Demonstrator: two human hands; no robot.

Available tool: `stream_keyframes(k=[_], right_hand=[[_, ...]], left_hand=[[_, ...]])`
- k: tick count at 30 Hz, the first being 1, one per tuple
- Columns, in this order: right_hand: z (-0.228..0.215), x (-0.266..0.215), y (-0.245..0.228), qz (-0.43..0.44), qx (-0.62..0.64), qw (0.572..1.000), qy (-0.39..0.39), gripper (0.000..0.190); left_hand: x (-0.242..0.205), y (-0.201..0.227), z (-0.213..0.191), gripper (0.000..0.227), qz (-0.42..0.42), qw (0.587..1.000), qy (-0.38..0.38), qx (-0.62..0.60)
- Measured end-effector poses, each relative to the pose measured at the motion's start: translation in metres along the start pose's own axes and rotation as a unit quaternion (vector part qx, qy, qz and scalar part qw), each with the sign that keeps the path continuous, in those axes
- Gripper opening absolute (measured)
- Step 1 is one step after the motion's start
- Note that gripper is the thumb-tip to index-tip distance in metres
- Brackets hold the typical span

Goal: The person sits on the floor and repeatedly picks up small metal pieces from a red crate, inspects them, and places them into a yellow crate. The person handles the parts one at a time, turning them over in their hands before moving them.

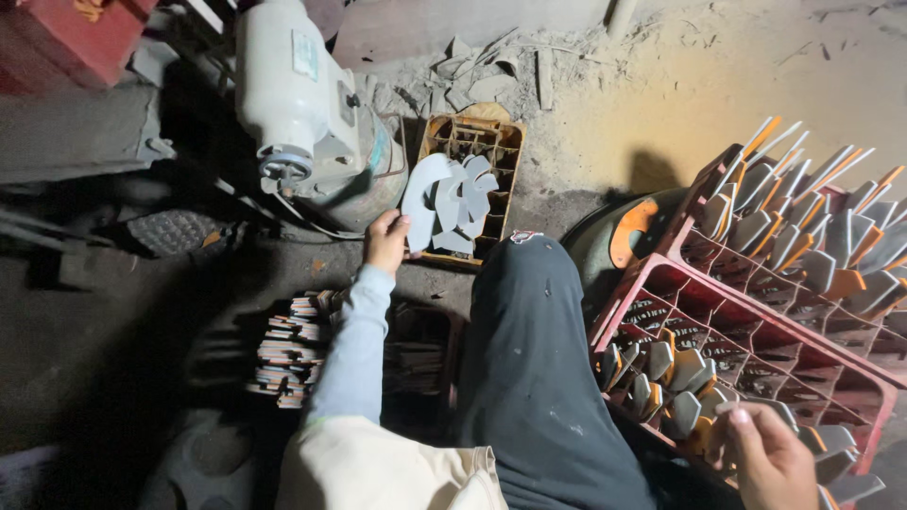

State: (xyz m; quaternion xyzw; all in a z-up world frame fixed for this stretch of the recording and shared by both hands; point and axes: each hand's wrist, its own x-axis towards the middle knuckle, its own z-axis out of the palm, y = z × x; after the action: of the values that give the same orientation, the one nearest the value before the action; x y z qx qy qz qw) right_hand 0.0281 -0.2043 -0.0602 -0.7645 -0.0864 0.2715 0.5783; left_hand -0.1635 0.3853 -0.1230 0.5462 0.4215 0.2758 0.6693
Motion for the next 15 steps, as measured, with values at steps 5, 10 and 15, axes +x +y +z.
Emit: stream_keyframes(k=[5, 10, 15], right_hand=[[-0.016, -0.008, 0.033, 0.008, 0.034, 0.999, 0.012, 0.024], [-0.017, -0.014, 0.043, 0.02, 0.017, 0.999, 0.025, 0.025], [-0.006, -0.013, 0.046, 0.046, -0.004, 0.998, 0.038, 0.025]], left_hand=[[0.086, -0.07, -0.004, 0.027, -0.129, 0.982, 0.132, 0.03], [0.116, -0.076, 0.007, 0.026, -0.06, 0.984, 0.144, 0.09], [0.113, -0.076, 0.025, 0.031, 0.018, 0.937, 0.155, 0.312]])
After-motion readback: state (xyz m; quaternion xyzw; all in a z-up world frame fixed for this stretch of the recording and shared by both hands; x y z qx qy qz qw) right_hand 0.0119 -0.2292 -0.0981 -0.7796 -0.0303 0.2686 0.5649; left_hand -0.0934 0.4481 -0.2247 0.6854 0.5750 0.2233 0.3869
